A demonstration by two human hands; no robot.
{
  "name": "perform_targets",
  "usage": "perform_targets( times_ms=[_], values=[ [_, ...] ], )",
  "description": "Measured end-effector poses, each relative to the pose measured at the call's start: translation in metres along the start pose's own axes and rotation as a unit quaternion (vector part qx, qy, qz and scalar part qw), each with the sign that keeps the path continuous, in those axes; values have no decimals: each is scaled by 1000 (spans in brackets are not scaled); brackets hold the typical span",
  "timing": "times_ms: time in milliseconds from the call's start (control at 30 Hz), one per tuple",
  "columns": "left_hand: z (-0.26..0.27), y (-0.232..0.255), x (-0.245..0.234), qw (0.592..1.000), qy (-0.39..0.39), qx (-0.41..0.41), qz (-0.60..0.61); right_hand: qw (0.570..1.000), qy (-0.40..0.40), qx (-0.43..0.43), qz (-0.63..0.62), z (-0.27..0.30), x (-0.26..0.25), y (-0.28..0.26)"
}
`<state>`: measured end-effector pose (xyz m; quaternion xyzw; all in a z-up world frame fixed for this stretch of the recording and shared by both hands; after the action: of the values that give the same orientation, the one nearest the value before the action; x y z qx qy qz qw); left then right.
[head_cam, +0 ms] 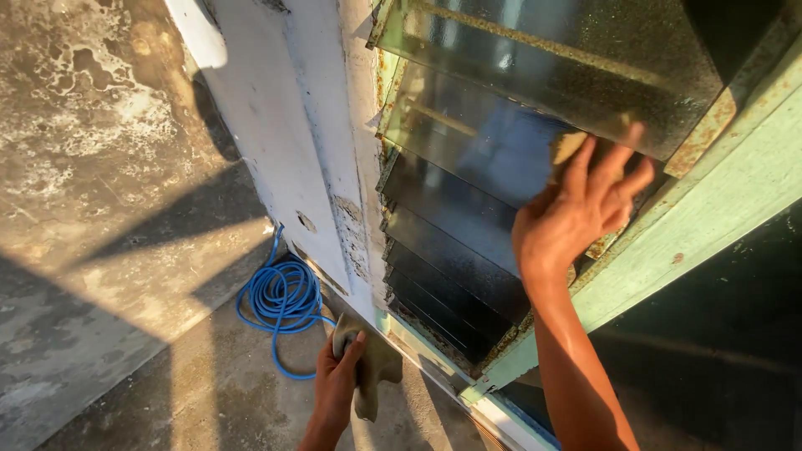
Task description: Cleaning a glass door and window louvers using a spray bottle and cloths.
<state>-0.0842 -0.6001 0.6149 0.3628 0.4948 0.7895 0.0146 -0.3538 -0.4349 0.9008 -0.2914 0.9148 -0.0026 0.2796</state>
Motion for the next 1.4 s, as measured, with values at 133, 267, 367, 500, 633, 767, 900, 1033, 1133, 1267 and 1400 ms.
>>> perform_targets(
  times_ms=[133, 267, 367, 500, 633, 767, 900, 1033, 1133, 1267, 1400],
  values=[
    [-21, 12, -32, 1000, -16, -12, -15, 995, 83, 53, 2, 2, 17, -16],
    [-35, 23, -65, 1000, -7, -2, -29, 996, 28, 83, 3, -33, 70, -82],
    [-29, 43, -62, 999, 9, -12, -33, 1000, -25, -4, 7, -52, 118, -149],
    [-24, 50, -59, 999, 30, -8, -19, 989, -7, -146, -29, -58, 144, -191],
    [-17, 44, -53, 999, 27, -12, -23, 984, -9, -177, -38, -44, 101, -149],
    [-10, 30, -43, 999, 30, -12, -12, 999, 25, -38, -22, -24, 17, -40],
    [-13, 9, -55, 999, 38, -22, -11, 996, 80, 34, -11, 0, -13, 13],
    [-1, 16, -53, 998, 52, -4, -29, 996, 73, 55, -23, 16, -17, 5],
    [3, 20, -61, 997, 69, -14, -11, 996, 44, 69, -21, 39, -19, -11],
    [3, 31, -69, 995, 99, -14, 15, 997, -43, 62, -22, 44, -4, -25],
    [-3, 34, -74, 993, 108, -28, 27, 996, -84, -16, -8, -1, 33, -61]
  ],
)
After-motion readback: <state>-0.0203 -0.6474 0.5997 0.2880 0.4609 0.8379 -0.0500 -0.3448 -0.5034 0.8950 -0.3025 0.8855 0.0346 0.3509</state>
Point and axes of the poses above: each hand's wrist, its own z-axis away from the middle knuckle, its own x-axis out of the palm, y = z × x, the point moved 7 cm from there along -z, towards the middle knuckle, and after that the axes turned 10 degrees about z, right-handed, at the moved point
